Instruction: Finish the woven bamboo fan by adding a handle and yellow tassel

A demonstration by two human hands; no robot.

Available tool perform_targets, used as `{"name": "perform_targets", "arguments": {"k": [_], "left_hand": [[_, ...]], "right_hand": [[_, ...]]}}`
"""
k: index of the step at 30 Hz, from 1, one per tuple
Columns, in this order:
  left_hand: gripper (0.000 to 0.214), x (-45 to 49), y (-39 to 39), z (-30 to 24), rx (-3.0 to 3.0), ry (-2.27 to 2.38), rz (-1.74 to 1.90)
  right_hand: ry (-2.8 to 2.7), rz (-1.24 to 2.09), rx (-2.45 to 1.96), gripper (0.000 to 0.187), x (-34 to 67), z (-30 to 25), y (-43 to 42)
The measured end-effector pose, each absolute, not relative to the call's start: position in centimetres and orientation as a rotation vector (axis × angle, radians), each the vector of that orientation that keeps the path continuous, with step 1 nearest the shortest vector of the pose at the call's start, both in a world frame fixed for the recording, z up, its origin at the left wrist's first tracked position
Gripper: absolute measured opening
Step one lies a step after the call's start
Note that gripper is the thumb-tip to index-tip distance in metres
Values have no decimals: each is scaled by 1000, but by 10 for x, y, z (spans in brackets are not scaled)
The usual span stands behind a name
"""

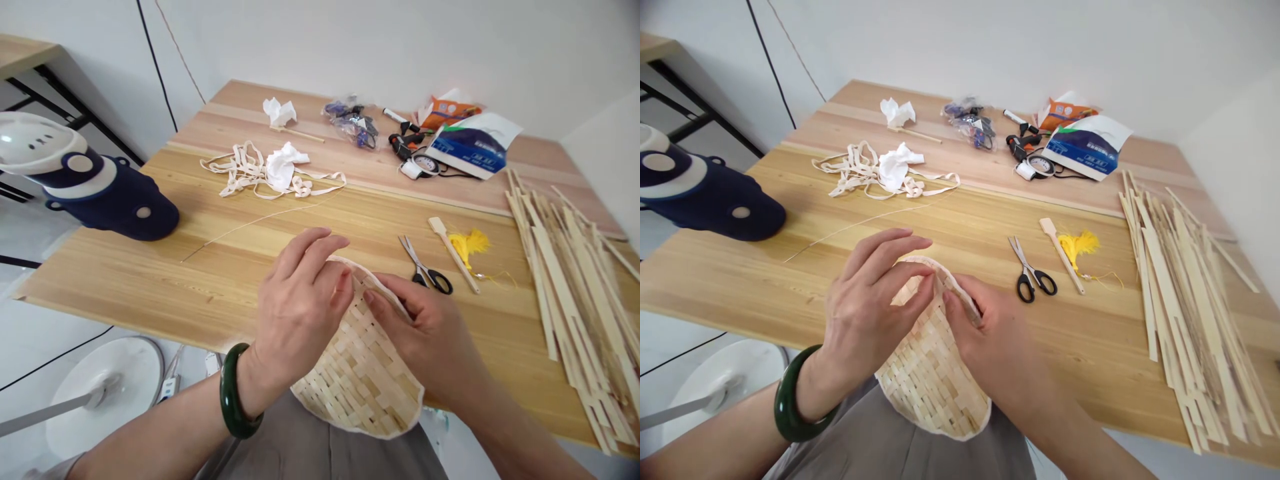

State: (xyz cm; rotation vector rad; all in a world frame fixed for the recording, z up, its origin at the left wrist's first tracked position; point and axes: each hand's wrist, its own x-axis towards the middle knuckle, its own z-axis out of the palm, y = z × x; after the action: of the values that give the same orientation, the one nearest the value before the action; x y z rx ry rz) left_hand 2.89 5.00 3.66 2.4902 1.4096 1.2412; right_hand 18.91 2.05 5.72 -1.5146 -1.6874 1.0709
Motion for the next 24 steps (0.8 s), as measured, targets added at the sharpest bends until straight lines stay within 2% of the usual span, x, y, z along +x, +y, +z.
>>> {"name": "perform_targets", "arguments": {"k": [5,12,17,21,24], "left_hand": [[10,31,53,35,2502,1356,1188],[8,30,47,29,2188,1285,1147],[10,20,51,28,2191,1292,1157],[30,5,62,31,2107,1390,966],[28,-7,71,39,1869,1340,724]], "right_hand": [[-1698,1084,-1525,19,188,61,17],[-1432,1318,-1490,23,192,52,22],[-1267,1458,-1453,28,198,43,26],[-1175,1509,-1424,25,204,35,36],[-1122,1528,-1434,25,209,32,46]]}}
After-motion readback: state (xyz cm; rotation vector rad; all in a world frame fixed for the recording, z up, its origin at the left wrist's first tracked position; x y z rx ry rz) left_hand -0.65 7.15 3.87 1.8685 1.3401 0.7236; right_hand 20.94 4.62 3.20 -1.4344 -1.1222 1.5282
